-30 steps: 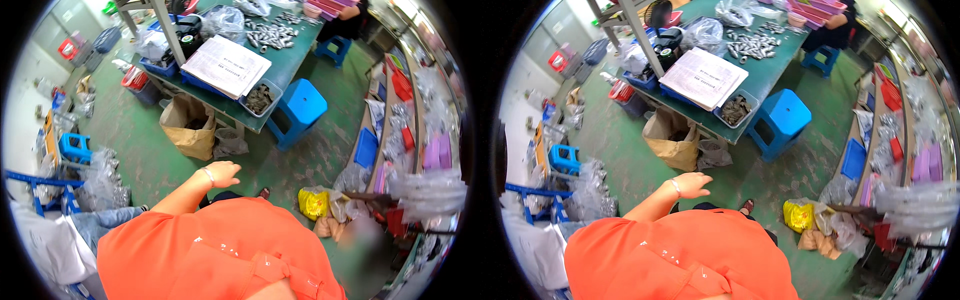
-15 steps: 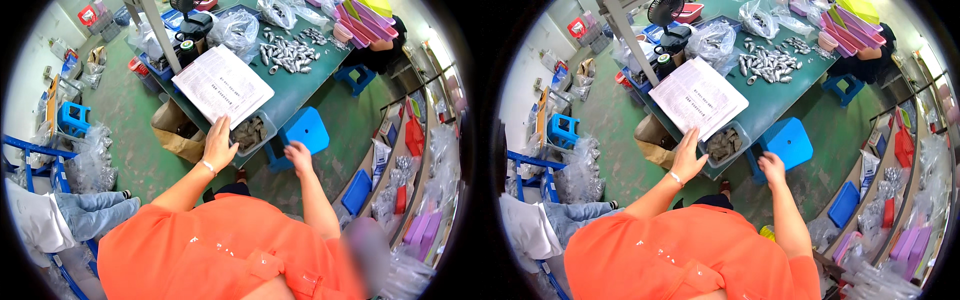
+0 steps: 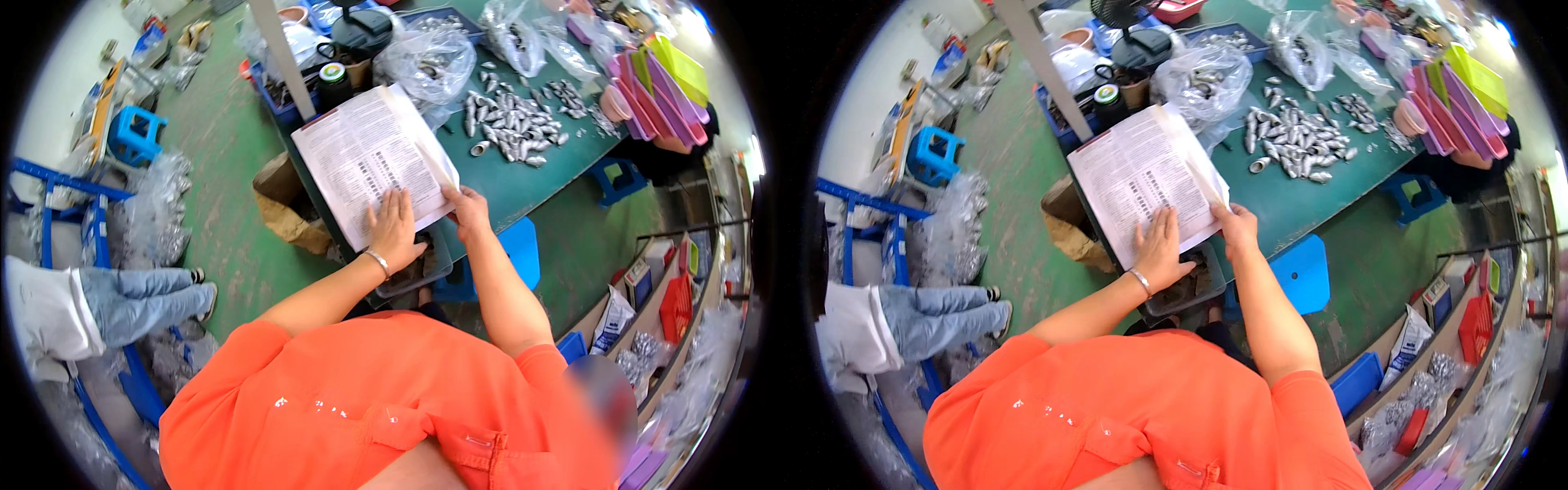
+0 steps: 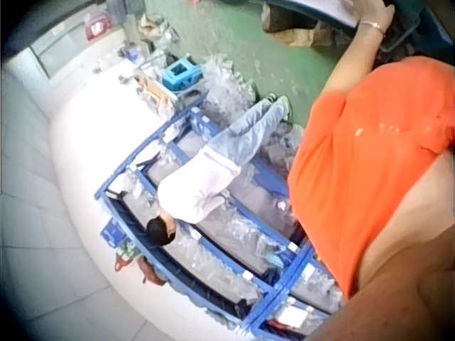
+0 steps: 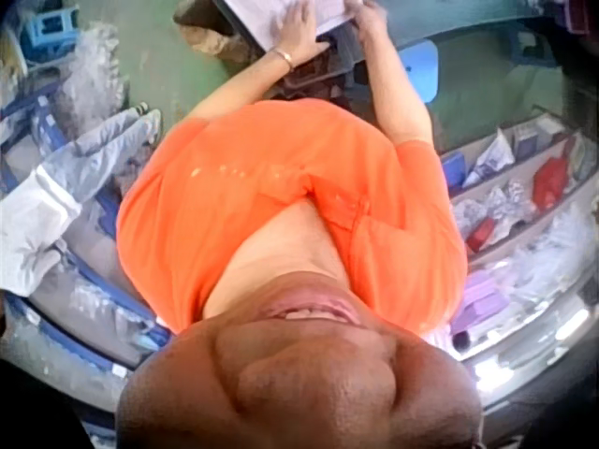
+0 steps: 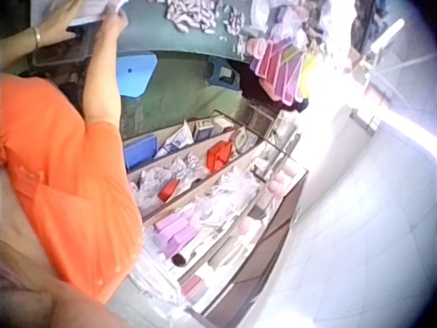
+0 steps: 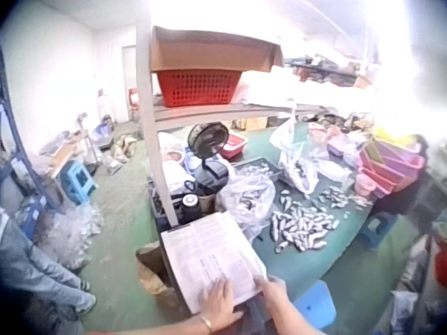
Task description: The person assembles small, silver, spiral-shaped metal parts by hand on a green workbench. They pick up individual spirals, manipulate them to join or align components, and place the finished units into a clear plastic container. The person also uses a cloth to wipe the work surface and handles a smartphone briefly during the process.
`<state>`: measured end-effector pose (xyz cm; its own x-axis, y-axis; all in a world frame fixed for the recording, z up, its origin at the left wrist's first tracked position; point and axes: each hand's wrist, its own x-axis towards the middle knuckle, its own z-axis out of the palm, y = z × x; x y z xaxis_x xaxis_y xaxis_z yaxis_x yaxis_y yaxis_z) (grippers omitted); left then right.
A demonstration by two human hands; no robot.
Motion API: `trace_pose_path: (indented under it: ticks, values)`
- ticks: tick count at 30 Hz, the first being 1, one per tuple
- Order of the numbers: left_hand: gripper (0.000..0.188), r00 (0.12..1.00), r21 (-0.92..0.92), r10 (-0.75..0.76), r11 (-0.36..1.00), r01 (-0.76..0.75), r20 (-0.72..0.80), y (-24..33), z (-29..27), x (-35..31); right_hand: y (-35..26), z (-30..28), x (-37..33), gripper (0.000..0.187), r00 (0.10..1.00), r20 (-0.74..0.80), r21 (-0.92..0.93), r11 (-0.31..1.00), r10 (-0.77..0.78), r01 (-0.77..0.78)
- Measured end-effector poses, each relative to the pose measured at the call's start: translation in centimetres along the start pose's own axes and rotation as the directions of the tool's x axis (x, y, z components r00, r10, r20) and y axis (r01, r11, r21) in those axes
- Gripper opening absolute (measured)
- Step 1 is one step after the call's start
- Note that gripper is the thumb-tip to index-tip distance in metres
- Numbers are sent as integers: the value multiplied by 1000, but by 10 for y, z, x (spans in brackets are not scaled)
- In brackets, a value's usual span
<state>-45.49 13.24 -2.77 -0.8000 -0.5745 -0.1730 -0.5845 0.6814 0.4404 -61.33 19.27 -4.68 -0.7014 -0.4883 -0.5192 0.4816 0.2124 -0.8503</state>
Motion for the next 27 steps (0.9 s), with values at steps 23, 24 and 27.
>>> trace_pose_path:
  ticks: [23,24,27]
  values:
    - [36,568,-834,-619,476,-277,-542,-34,-77,-4,-13,68,47,32,473,697,-310,368,-539,877]
    - [36,567,-843,-628,449,-296,-533,-36,-80,-7,-11,77,48,34,453,729,-313,339,-512,887]
    - [30,564,-834,-619,463,-300,-547,-51,-86,-15,1,98,35,39,474,761,-395,263,-443,880]
